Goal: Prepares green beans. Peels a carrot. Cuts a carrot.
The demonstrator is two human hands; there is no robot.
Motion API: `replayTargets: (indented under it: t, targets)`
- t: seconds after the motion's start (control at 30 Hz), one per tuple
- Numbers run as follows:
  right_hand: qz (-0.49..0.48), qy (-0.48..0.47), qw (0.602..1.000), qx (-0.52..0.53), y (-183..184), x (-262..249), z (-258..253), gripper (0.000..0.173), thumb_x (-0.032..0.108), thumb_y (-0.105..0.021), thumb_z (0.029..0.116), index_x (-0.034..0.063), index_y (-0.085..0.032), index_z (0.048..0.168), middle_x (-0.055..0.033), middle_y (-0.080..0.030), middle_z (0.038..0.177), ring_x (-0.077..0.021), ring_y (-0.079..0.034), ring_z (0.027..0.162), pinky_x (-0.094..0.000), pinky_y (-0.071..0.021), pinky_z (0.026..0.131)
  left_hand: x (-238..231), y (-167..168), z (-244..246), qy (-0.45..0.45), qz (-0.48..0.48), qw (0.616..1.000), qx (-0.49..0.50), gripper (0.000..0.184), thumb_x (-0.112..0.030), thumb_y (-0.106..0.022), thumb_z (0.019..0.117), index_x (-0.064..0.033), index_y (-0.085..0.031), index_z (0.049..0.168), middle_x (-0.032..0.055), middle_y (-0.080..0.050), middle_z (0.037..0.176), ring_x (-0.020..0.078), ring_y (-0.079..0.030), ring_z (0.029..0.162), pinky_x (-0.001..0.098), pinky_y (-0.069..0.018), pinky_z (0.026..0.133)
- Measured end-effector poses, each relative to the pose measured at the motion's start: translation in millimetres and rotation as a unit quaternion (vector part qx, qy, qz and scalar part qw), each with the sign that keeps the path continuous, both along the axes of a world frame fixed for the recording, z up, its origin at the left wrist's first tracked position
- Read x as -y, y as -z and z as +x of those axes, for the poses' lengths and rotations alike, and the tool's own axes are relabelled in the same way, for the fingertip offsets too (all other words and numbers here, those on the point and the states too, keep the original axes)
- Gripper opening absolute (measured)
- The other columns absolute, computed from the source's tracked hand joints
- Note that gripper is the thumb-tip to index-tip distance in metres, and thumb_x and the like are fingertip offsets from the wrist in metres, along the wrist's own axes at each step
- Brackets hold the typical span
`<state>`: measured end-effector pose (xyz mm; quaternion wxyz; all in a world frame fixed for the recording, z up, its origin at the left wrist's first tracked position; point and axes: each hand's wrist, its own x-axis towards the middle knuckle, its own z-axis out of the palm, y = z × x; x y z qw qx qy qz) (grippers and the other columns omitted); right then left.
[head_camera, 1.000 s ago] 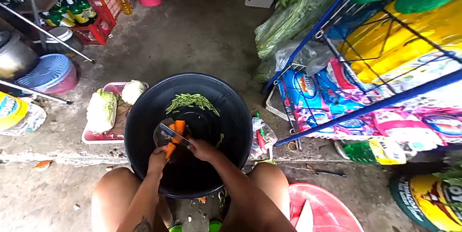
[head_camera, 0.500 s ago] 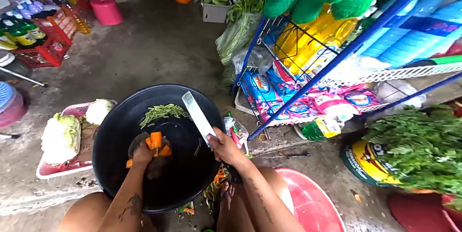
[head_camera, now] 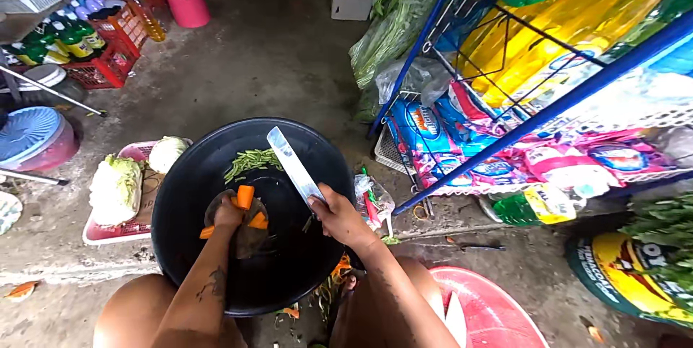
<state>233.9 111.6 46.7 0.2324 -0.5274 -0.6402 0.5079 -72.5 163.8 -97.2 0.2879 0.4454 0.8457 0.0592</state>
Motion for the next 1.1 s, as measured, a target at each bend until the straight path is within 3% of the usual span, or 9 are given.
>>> replayTargets:
  t: [0.17, 0.23, 0.4, 0.53, 0.67, 0.73, 0.8, 0.97, 1.1]
  targets:
    - [0.005, 0.013, 1.0, -0.008, 7.4, -1.5, 5.7, 0.035, 0.029, -0.049, 0.1101, 0.0069, -0.053, 0.136, -0.0063, -0.061, 0.087, -0.0118, -0.06, 0.058, -0.0293, -0.0543, 0.054, 14.9, -20.8, -26.9, 0.003, -0.01, 0.993, 0.116, 0.058, -0.018, -0.079, 0.0907, -0.0003, -0.055, 0.141, 0.028, -0.061, 0.134, 0.0424, -0.06, 0.124, 0.0613, -0.0451, 0.107]
    - [0.012, 0.017, 1.0, -0.006, 11.0, -3.4, 7.4, 0.035, 0.029, -0.049, 0.11, 0.0063, -0.053, 0.137, -0.0064, -0.062, 0.088, -0.0115, -0.06, 0.059, -0.0292, -0.0544, 0.054, 30.3, -25.8, -22.4, 0.067, -0.037, 0.993, 0.085, 0.056, -0.02, -0.076, 0.0919, -0.0009, -0.056, 0.14, 0.0284, -0.061, 0.133, 0.0437, -0.059, 0.125, 0.0635, -0.0443, 0.107]
    - [0.017, 0.004, 1.0, 0.024, 12.4, -7.5, 2.8, 0.035, 0.03, -0.049, 0.1102, 0.0079, -0.053, 0.137, -0.0078, -0.063, 0.09, -0.014, -0.062, 0.062, -0.032, -0.0558, 0.059, 57.0, -23.2, 30.7, 0.14, -0.076, 0.979, -0.127, 0.055, -0.022, -0.055, 0.1024, -0.0047, -0.039, 0.152, 0.0291, -0.061, 0.132, 0.0478, -0.062, 0.123, 0.0633, -0.0522, 0.098]
    - [0.019, 0.012, 1.0, 0.02, 13.2, -6.1, 0.8, 0.034, 0.031, -0.048, 0.1105, 0.0078, -0.054, 0.135, -0.0087, -0.063, 0.09, -0.0153, -0.062, 0.062, -0.0337, -0.0561, 0.059, 69.2, -8.5, 38.0, 0.181, -0.068, 0.976, -0.104, 0.076, -0.044, -0.072, 0.0938, -0.0025, -0.043, 0.151, 0.0273, -0.048, 0.15, 0.0469, -0.048, 0.139, 0.0631, -0.0464, 0.107]
    - [0.024, 0.012, 0.999, 0.029, 13.3, -5.5, 1.8, 0.032, 0.03, -0.048, 0.1105, 0.0077, -0.054, 0.133, -0.0088, -0.063, 0.09, -0.0158, -0.063, 0.063, -0.0339, -0.0562, 0.06, 70.7, -15.2, 41.4, 0.188, -0.043, 0.979, -0.071, 0.078, -0.055, -0.073, 0.0905, -0.0028, -0.052, 0.144, 0.0249, -0.049, 0.15, 0.0431, -0.047, 0.14, 0.0591, -0.0429, 0.112]
    - [0.022, 0.009, 0.999, 0.033, 11.5, -6.0, 0.9, 0.034, 0.031, -0.048, 0.1107, 0.0076, -0.054, 0.135, -0.0091, -0.063, 0.09, -0.0164, -0.063, 0.063, -0.0346, -0.0563, 0.061, 61.1, -10.2, 42.4, 0.194, -0.005, 0.979, -0.059, 0.07, -0.051, -0.071, 0.0935, -0.003, -0.055, 0.141, 0.0234, -0.052, 0.147, 0.0413, -0.048, 0.14, 0.0555, -0.0406, 0.115]
    - [0.022, 0.005, 0.999, 0.031, 11.6, -5.9, -1.0, 0.038, 0.03, -0.047, 0.1105, 0.0066, -0.052, 0.14, -0.011, -0.064, 0.093, -0.0183, -0.063, 0.065, -0.0372, -0.0569, 0.062, 51.4, -3.1, 45.5, 0.215, 0.002, 0.975, -0.05, 0.071, -0.043, -0.074, 0.0931, -0.0027, -0.05, 0.147, 0.0251, -0.048, 0.15, 0.0438, -0.044, 0.142, 0.058, -0.0387, 0.116]
    - [0.017, -0.001, 0.999, 0.028, 14.1, -8.4, -3.4, 0.038, 0.03, -0.048, 0.1102, 0.0068, -0.052, 0.14, -0.0109, -0.063, 0.091, -0.0181, -0.062, 0.063, -0.0369, -0.0564, 0.061, 46.6, 10.1, 63.7, 0.239, -0.021, 0.967, -0.09, 0.061, -0.026, -0.07, 0.0944, -0.0038, -0.049, 0.148, 0.0258, -0.045, 0.152, 0.0464, -0.043, 0.142, 0.0602, -0.042, 0.112]
    - [0.022, -0.003, 0.999, 0.04, 15.0, -10.9, -6.2, 0.036, 0.031, -0.048, 0.1103, 0.0073, -0.054, 0.137, -0.0097, -0.063, 0.09, -0.0167, -0.063, 0.064, -0.0349, -0.0563, 0.061, 45.6, 8.6, 66.2, 0.224, -0.01, 0.972, -0.075, 0.053, -0.025, -0.063, 0.0998, -0.003, -0.051, 0.146, 0.0232, -0.049, 0.151, 0.0411, -0.045, 0.143, 0.0542, -0.0412, 0.115]
